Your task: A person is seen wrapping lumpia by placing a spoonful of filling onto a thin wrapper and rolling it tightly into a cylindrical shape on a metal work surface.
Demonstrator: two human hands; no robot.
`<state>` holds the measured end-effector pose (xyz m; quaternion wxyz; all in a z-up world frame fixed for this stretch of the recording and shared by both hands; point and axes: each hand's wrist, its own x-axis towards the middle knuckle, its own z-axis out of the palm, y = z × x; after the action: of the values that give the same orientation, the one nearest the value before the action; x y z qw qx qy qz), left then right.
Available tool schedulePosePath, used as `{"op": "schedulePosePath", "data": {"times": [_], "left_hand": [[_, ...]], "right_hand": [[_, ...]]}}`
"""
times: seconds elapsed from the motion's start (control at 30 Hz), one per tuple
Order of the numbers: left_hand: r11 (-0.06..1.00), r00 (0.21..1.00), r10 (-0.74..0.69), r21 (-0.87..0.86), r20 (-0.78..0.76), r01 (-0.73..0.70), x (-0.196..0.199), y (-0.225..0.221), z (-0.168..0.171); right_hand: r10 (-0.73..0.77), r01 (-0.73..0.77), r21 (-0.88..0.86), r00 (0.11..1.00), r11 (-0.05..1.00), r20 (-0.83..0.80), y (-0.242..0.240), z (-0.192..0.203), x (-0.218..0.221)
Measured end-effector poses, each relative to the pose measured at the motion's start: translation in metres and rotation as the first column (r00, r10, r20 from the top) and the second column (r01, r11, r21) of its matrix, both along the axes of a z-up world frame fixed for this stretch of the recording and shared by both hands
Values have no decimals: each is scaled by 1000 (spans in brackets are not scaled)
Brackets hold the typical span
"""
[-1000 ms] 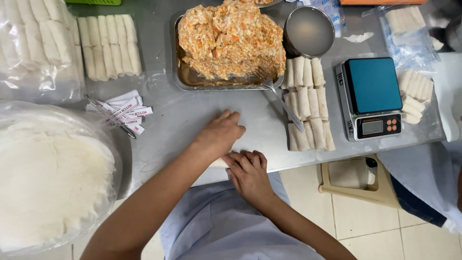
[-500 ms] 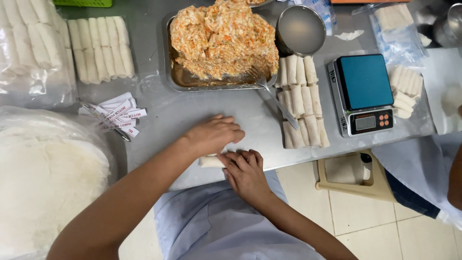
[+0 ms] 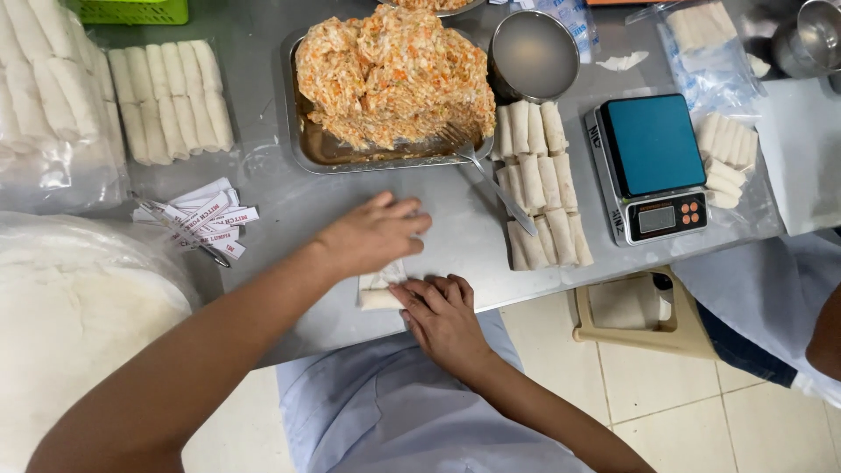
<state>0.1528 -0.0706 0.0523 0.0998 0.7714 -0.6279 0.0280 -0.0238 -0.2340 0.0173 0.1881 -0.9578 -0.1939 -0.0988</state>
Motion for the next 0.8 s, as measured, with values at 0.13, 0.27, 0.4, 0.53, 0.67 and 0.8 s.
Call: {"op": "schedulePosePath", "data": {"times": [0.13, 0.27, 0.4, 0.53, 0.67, 0.8], "left_hand": [[954, 963, 252, -192, 95, -231, 16, 14, 14], [830, 875, 426, -287, -229, -479, -33, 35, 9], [791, 803, 436, -253, -406, -557, -108, 48, -14], [731, 759, 523, -255, -387, -633, -127, 56, -29], [723, 784, 508, -318, -356, -613, -129, 58, -34], [717, 769, 501, -307, -397, -626, -129, 60, -24]], "right_hand": [[12, -12, 6, 1000, 1000, -23, -2, 1, 0], [83, -83, -13, 996, 996, -33, -8, 9, 11], [189, -196, -33, 970, 980, -153, -21, 18, 28], [200, -121, 228, 909, 966, -367, -34, 26, 44], [147, -40, 353, 948, 935, -282, -37, 28, 64], [123, -95, 213, 985, 972, -122, -41, 14, 81]]}}
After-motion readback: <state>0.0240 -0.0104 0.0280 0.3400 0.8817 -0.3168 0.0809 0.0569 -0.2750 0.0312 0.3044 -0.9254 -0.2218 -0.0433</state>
